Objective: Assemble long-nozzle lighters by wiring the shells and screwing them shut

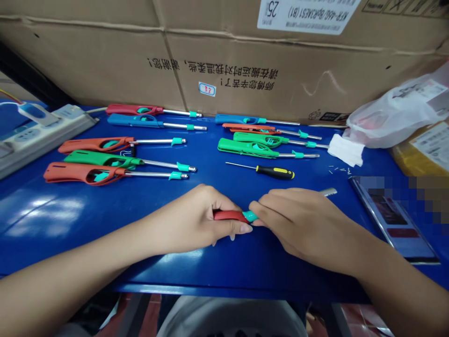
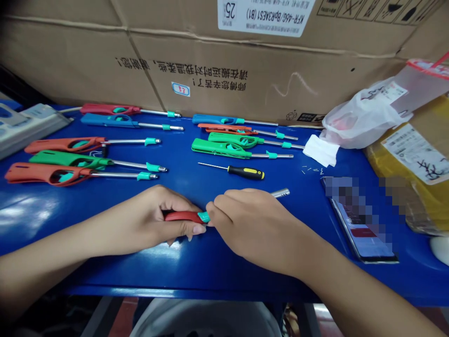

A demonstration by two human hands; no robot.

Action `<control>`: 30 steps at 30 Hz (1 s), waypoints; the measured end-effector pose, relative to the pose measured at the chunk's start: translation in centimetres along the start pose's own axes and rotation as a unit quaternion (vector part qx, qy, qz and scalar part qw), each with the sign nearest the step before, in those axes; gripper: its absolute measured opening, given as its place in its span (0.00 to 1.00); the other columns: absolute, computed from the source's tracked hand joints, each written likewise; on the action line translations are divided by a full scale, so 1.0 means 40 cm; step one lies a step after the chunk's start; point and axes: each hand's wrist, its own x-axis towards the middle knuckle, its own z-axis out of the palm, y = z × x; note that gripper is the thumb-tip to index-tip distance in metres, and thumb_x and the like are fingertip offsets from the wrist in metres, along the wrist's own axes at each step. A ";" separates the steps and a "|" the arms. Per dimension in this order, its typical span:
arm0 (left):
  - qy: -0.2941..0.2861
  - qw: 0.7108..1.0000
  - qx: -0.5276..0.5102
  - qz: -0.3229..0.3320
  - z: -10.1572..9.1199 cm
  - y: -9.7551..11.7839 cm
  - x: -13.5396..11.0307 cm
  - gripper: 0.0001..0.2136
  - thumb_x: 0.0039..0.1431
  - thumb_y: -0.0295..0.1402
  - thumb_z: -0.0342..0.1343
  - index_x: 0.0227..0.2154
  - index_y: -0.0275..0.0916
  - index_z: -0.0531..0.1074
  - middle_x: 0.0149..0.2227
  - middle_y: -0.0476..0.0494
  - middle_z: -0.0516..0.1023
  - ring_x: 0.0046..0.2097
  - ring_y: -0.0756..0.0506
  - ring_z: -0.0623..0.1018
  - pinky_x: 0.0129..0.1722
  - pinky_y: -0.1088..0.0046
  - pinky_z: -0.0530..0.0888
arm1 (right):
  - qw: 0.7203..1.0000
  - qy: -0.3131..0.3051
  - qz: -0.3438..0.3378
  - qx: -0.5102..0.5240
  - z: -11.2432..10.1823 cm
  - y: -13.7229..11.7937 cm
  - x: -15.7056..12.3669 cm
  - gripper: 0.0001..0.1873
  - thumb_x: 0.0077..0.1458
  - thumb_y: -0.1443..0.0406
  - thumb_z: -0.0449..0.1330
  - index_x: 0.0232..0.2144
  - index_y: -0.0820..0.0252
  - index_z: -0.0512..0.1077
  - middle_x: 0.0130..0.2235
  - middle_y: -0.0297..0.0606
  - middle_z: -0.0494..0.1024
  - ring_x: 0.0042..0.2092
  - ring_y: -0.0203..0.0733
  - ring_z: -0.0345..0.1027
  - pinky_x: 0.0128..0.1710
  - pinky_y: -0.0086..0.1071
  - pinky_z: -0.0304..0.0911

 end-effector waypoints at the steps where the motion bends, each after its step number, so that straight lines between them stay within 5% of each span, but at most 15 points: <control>1: -0.006 1.000 -0.008 -0.004 -0.001 0.002 0.000 0.13 0.64 0.37 0.60 0.29 0.32 0.79 0.24 0.49 0.74 0.25 0.52 0.70 0.23 0.80 0.67 | 1.000 -0.001 0.000 -0.001 -0.001 -0.001 -0.001 0.22 0.67 0.75 0.43 0.35 0.63 0.76 0.33 0.41 0.80 0.31 0.44 0.70 0.29 0.37 0.57; 10: -0.046 0.998 -0.039 -0.022 -0.004 -0.009 0.012 0.13 0.61 0.39 0.63 0.28 0.34 0.79 0.26 0.48 0.77 0.25 0.51 0.73 0.24 0.80 0.70 | 0.999 -0.029 -0.010 -0.010 -0.007 -0.005 -0.018 0.18 0.62 0.78 0.49 0.41 0.63 0.77 0.36 0.39 0.80 0.33 0.44 0.72 0.31 0.38 0.57; 17: -0.038 0.997 -0.050 -0.035 0.011 -0.004 0.013 0.11 0.58 0.38 0.66 0.27 0.34 0.78 0.25 0.50 0.75 0.24 0.52 0.72 0.23 0.80 0.69 | 0.997 -0.071 0.009 0.032 0.002 -0.004 -0.015 0.15 0.50 0.81 0.56 0.33 0.59 0.73 0.29 0.32 0.72 0.29 0.42 0.66 0.29 0.38 0.52; 30: -0.047 0.993 -0.095 -0.052 0.009 -0.014 0.029 0.13 0.54 0.37 0.69 0.22 0.35 0.75 0.19 0.55 0.70 0.22 0.54 0.69 0.21 0.81 0.66 | 0.999 -0.033 -0.003 0.013 0.025 -0.018 -0.012 0.14 0.56 0.80 0.53 0.34 0.60 0.72 0.30 0.34 0.73 0.31 0.43 0.65 0.29 0.38 0.53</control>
